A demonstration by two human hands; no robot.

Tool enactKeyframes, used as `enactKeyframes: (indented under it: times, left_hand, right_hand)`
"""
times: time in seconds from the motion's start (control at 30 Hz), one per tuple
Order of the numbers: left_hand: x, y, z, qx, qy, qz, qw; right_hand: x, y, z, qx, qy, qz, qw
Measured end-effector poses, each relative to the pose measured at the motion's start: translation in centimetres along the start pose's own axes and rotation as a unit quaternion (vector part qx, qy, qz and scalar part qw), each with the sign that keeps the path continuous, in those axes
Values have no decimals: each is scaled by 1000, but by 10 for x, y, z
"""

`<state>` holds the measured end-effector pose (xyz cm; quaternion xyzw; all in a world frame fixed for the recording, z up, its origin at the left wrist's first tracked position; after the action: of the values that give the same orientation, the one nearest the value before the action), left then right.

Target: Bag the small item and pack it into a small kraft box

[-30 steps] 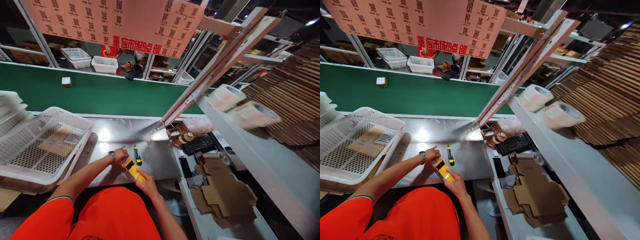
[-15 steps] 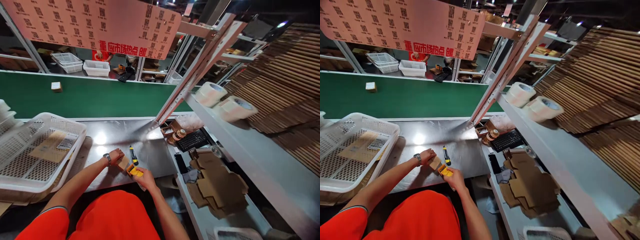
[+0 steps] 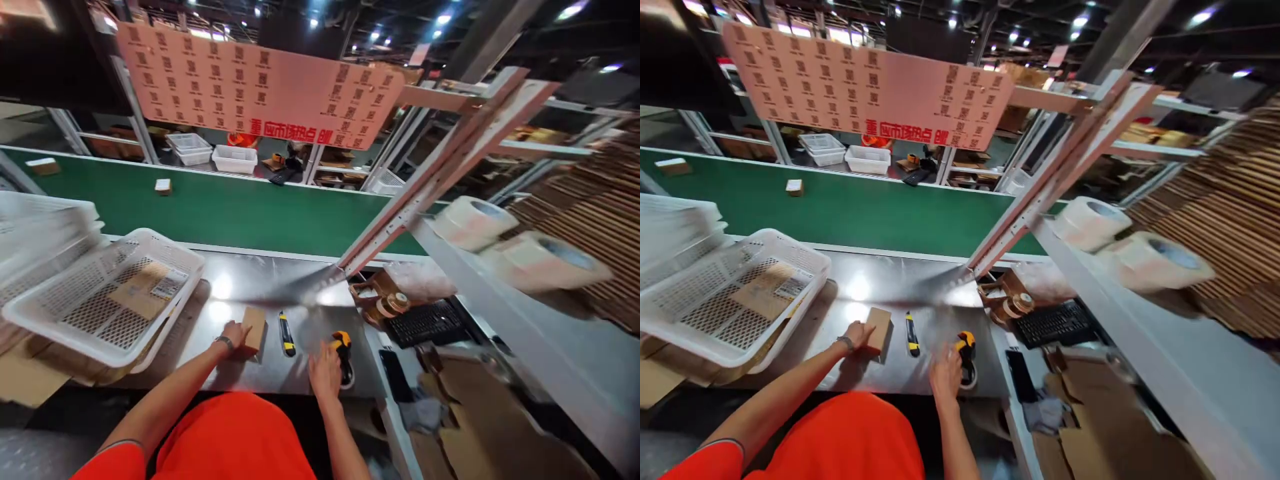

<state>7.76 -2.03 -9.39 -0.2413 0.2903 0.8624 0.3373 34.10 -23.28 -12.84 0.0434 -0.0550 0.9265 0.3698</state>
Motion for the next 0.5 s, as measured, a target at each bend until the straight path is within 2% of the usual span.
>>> enactKeyframes:
  times: [0.1,0.17,0.27,0.33,0.4,0.47,0.5]
  left_hand:
    - [-2,1,19,-17,-13,45,999]
    - [-1,-1,49,-48,-13,58,997]
    - [15,6,121,-125,-18,68,990]
    - [35,24,178,-183,-30,92,978]
    - [58,52,227,-232,-45,133,963]
    - [75,78,257,-253,-51,172,951]
    - [79,86,264,-256,-51,179,949]
  right_hand:
    - [33,-4,-32,60,-76,102,990]
    - [47,-9,-51,89,-90,124,984]
    - [49,-19,-65,86,-116,125,982]
    - [43,-23,-65,66,-140,108,982]
    - [36,-24,-57,47,-157,63,985]
    - [35,-22,-45,35,-170,8,985]
    - [36,-20,-39,36,-181,-14,983]
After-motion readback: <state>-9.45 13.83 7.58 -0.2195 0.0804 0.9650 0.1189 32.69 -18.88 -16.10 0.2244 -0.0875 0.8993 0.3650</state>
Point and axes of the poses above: each hand's wrist, its own y-axis away from the middle knuckle, its own z-axis out of the back of the hand, x = y × z, the point moved 1 cm from there along -y, towards the middle knuckle, and after that the axes turned 7 degrees about -z, right-handed, at the moved point
